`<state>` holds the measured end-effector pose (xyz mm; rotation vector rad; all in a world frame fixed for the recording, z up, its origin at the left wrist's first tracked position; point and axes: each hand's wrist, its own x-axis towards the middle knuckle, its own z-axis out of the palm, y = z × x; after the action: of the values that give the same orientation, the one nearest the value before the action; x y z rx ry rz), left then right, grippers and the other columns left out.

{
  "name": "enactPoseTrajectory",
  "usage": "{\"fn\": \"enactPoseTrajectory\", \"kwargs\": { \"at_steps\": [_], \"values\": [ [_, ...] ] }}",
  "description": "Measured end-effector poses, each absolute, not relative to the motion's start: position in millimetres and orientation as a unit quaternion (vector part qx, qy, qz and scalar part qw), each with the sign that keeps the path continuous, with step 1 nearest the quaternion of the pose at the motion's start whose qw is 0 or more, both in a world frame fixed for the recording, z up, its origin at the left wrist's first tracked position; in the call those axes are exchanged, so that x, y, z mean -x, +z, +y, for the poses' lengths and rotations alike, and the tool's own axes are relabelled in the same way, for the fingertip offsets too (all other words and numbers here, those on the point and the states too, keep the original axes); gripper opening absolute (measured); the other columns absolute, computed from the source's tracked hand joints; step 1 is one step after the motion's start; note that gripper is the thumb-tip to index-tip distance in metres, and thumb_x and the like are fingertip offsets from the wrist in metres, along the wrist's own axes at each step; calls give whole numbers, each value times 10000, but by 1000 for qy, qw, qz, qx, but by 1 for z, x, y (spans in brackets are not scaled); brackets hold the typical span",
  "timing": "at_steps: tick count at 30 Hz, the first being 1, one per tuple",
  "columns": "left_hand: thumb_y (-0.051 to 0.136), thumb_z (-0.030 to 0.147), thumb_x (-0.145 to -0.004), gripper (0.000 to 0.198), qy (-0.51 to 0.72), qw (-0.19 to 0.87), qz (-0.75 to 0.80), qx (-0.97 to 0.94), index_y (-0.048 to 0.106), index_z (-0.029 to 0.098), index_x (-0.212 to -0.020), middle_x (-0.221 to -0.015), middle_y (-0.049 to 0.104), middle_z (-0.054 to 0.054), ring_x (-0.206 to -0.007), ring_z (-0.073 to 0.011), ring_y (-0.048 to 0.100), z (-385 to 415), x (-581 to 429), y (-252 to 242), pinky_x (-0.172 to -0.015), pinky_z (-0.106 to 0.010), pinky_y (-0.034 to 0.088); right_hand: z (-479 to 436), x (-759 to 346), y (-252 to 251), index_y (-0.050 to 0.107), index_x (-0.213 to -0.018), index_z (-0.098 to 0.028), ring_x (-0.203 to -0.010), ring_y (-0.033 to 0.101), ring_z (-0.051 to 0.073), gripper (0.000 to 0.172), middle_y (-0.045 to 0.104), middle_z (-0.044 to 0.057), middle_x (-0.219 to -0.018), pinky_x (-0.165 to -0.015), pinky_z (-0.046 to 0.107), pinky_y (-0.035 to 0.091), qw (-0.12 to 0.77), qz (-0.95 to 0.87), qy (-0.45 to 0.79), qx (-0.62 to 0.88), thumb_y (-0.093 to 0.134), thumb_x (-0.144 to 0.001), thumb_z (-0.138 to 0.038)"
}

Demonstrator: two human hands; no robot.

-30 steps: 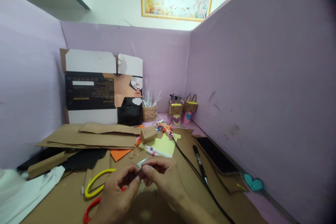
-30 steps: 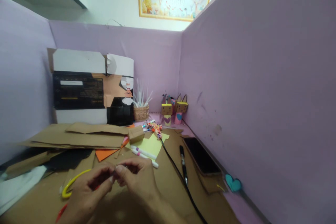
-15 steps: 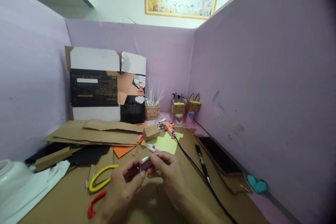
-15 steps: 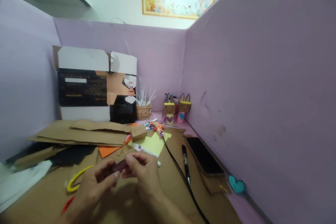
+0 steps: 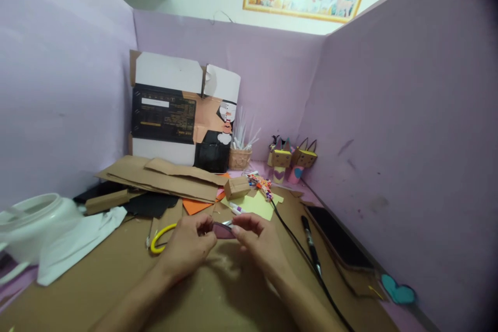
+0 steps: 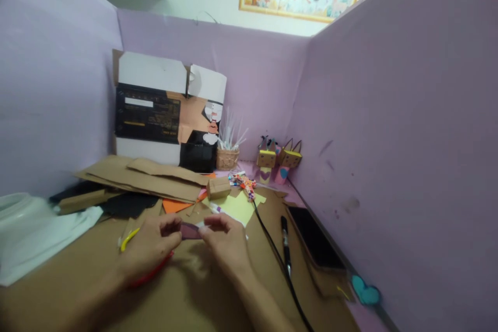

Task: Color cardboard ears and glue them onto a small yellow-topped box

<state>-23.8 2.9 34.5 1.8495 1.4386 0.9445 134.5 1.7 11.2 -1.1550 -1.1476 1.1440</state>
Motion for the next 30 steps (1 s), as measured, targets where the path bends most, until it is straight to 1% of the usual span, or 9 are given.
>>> {"fn": "enactPoseTrajectory", "kwargs": {
  "at_steps": [2,5,8,13,17,21,24,27,30],
  "values": [
    [448,151,-636,143,316,242,566,-722,584,165,-592,-538,517,18,-531,-121,464,3,27,35,-492,-209,293,1,-135,11,681,-837,-133,-546,547,118,277,662,60,-745,-390,182,422,534,-527,439,494,721,-573,-206],
    [454,142,-642,167,295,174,552,-760,613,185,-610,-551,538,13,-531,-123,459,0,28,33,-497,-219,260,-1,-131,4,615,-1054,-168,-434,515,80,453,659,82,-941,-327,194,409,501,-547,483,465,674,-605,-186],
    [460,125,-641,177,296,164,514,-789,619,203,-635,-592,582,7,-551,-130,474,-4,26,33,-515,-227,273,-3,-124,-6,598,-1071,-180,-457,566,93,479,631,96,-1054,-387,236,478,474,-549,531,438,662,-597,-152],
    [473,134,-631,121,291,161,497,-802,569,192,-587,-554,542,21,-518,-118,444,-5,25,32,-492,-224,252,-2,-123,-9,664,-875,-162,-743,637,192,279,682,57,-819,-568,263,515,477,-563,538,409,647,-602,-101],
    [506,183,-621,113,306,209,518,-771,517,179,-509,-486,461,40,-480,-101,394,-3,25,28,-449,-208,216,-1,-123,-4,651,-674,-152,-563,601,132,99,652,9,-642,-504,228,483,468,-534,556,433,701,-591,-170],
    [482,191,-627,121,312,305,512,-740,546,168,-528,-485,465,44,-477,-93,397,-1,20,32,-440,-193,247,-3,-120,2,614,-640,-124,-431,570,109,262,618,-7,-514,-448,230,480,450,-466,610,458,768,-523,-301],
    [466,216,-670,160,307,330,495,-743,606,161,-618,-555,535,20,-532,-112,464,3,25,38,-474,-195,306,-1,-124,7,619,-650,-109,-416,579,116,312,631,7,-510,-412,212,468,474,-421,612,473,793,-477,-302],
    [471,244,-699,221,286,277,515,-759,635,177,-831,-680,596,-5,-607,-138,526,9,43,36,-543,-214,370,4,-133,11,622,-637,-101,-418,573,98,300,638,9,-539,-397,182,455,524,-370,617,456,797,-459,-269],
    [495,254,-685,326,210,181,565,-777,598,211,-992,-813,613,-41,-711,-182,562,12,62,29,-613,-248,403,10,-144,14,621,-600,-96,-429,565,81,274,627,6,-538,-417,169,463,555,-340,628,427,800,-457,-248]
  ]
}}
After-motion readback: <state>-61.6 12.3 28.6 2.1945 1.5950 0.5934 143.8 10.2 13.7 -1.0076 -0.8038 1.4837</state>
